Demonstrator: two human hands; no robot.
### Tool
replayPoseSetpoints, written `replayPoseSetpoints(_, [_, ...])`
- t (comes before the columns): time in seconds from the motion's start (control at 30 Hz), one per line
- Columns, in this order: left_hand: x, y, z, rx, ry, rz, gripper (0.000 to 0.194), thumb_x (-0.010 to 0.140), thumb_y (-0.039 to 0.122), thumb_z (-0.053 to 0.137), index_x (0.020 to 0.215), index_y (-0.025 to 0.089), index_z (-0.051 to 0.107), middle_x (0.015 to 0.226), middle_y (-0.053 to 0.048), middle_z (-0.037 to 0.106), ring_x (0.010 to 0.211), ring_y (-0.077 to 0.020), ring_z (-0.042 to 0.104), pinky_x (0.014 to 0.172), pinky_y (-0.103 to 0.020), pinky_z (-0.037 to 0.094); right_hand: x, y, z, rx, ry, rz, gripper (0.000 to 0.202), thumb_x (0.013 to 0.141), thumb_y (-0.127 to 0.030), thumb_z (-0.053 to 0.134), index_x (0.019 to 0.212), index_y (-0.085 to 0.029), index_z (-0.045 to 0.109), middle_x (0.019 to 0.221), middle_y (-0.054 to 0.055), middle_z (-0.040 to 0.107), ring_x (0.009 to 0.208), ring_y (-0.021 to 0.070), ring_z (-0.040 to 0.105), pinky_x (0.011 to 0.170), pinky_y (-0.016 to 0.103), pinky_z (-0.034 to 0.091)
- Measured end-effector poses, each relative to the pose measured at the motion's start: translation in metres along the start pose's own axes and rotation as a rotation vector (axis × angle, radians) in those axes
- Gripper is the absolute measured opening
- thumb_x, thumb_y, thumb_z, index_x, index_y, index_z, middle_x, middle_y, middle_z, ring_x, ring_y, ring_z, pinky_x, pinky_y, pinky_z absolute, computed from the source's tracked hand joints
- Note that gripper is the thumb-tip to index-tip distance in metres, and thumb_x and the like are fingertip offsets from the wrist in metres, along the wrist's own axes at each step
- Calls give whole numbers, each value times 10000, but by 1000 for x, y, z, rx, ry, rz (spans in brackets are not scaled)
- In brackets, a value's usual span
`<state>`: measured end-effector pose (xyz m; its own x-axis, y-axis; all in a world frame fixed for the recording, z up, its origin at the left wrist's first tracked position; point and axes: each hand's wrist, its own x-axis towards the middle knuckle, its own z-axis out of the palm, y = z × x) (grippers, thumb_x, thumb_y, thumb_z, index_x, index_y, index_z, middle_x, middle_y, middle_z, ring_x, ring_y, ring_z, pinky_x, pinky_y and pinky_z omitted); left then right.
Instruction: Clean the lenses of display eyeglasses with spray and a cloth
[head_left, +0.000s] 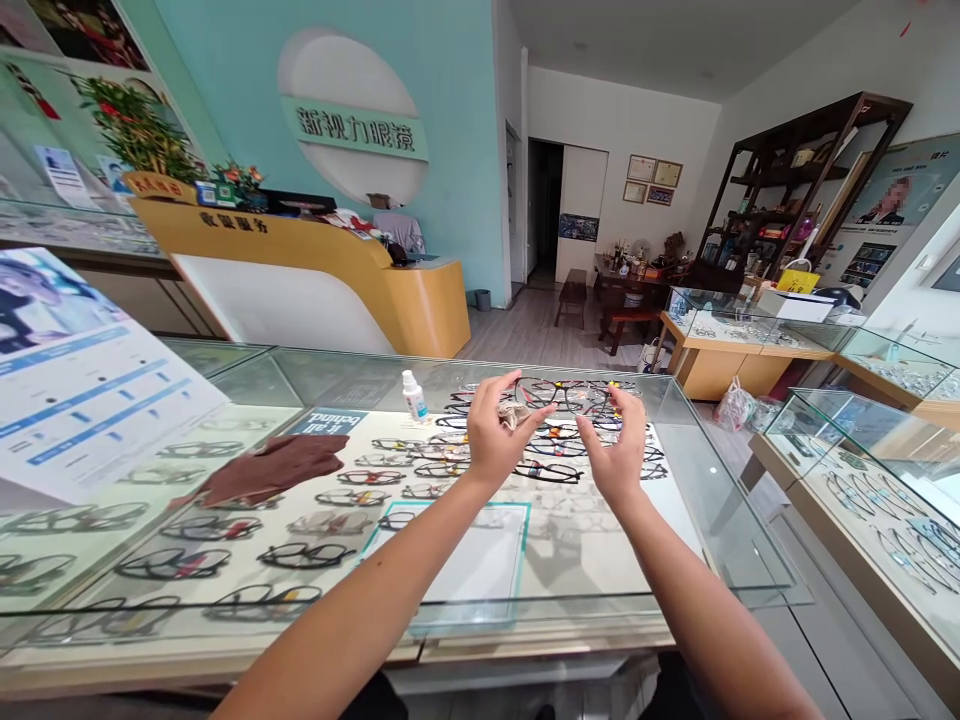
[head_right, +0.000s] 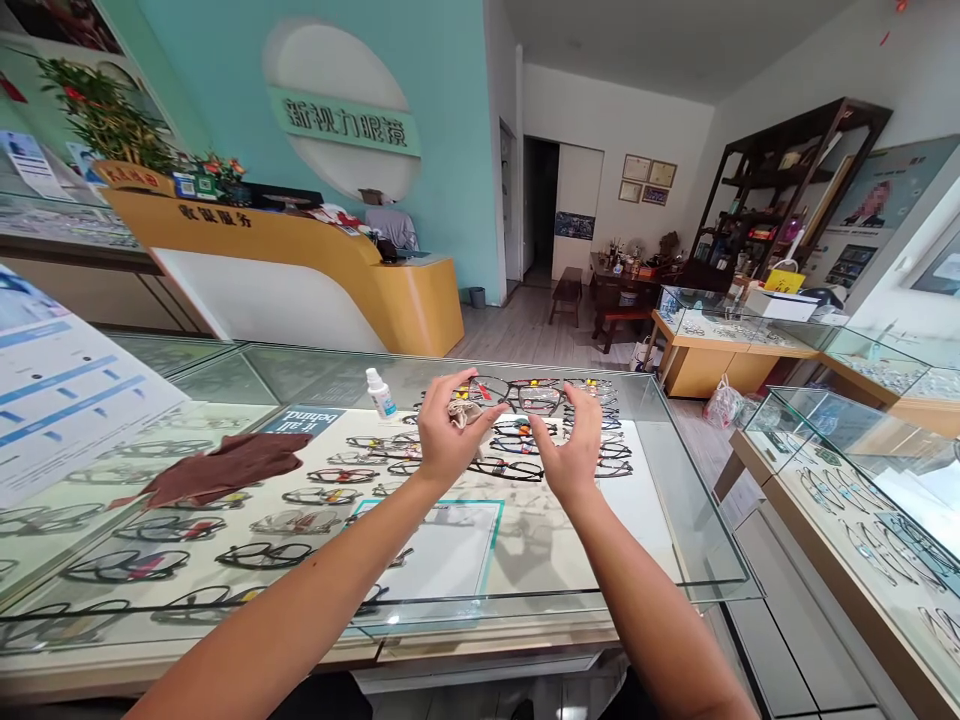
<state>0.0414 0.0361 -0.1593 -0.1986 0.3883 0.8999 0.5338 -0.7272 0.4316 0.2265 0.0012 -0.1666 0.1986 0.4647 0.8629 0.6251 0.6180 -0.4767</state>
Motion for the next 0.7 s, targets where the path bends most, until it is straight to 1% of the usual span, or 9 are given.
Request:
replayPoseSetpoints(0.1, [4,0,-2,18,-19,-8,607,881,663,790,1240,181,703,1085,-111,741,987,-261,725,887,-408,605,0,-2,0,4,2,18,470,984,-463,703,1377,-224,608,1305,171,716,1237,323,660,1060,556,555])
replayPoseSetpoints(0.2, [11,5,-9,32,-52,9,592,869,665,800,1206,187,709,1066,-101,738,964,-262,729,870,-406,604,3,-7,-3,30,20,14,447,977,-455,715,1348,-222,628,1271,161,727,1218,320,667,1061,554,549])
replayPoseSetpoints(0.3, [26,16,-20,66,-81,66,580,855,675,809,1170,198,713,1033,-87,740,947,-261,730,846,-396,600,15,-16,-11,71,-13,0,426,963,-452,739,1297,-205,648,1196,144,739,1125,295,693,985,496,581])
replayPoseSetpoints(0.4, [56,33,-33,110,-81,149,593,841,709,802,1153,213,711,998,-71,739,905,-251,725,797,-385,592,43,-31,-25,84,-70,-15,421,962,-486,739,1261,-201,658,1143,128,741,1008,259,705,863,423,603])
replayPoseSetpoints(0.5, [97,53,-44,141,-62,247,591,812,730,815,1113,233,708,956,-61,724,851,-246,704,750,-393,588,84,-54,-43,34,-119,-72,439,955,-539,739,1256,-228,662,1180,117,740,1029,255,712,851,406,605])
replayPoseSetpoints(0.57, [121,68,-50,158,-49,291,602,762,732,858,1092,249,713,942,-54,726,846,-259,701,749,-415,590,108,-72,-55,-20,-134,-124,436,963,-537,729,1266,-230,665,1180,108,735,1052,259,711,891,428,604])
replayPoseSetpoints(0.63, [136,82,-54,159,-47,271,587,738,722,882,1077,270,721,955,-45,744,838,-265,702,743,-433,586,124,-89,-66,-90,-145,-165,444,972,-537,720,1286,-227,672,1185,105,725,1074,271,710,937,462,599])
replayPoseSetpoints(0.7, [140,93,-57,165,-38,211,548,762,709,874,1084,291,729,954,-31,753,800,-253,690,724,-439,577,130,-103,-74,-148,-137,-172,454,995,-538,689,1331,-233,675,1203,111,720,1095,280,711,935,469,604])
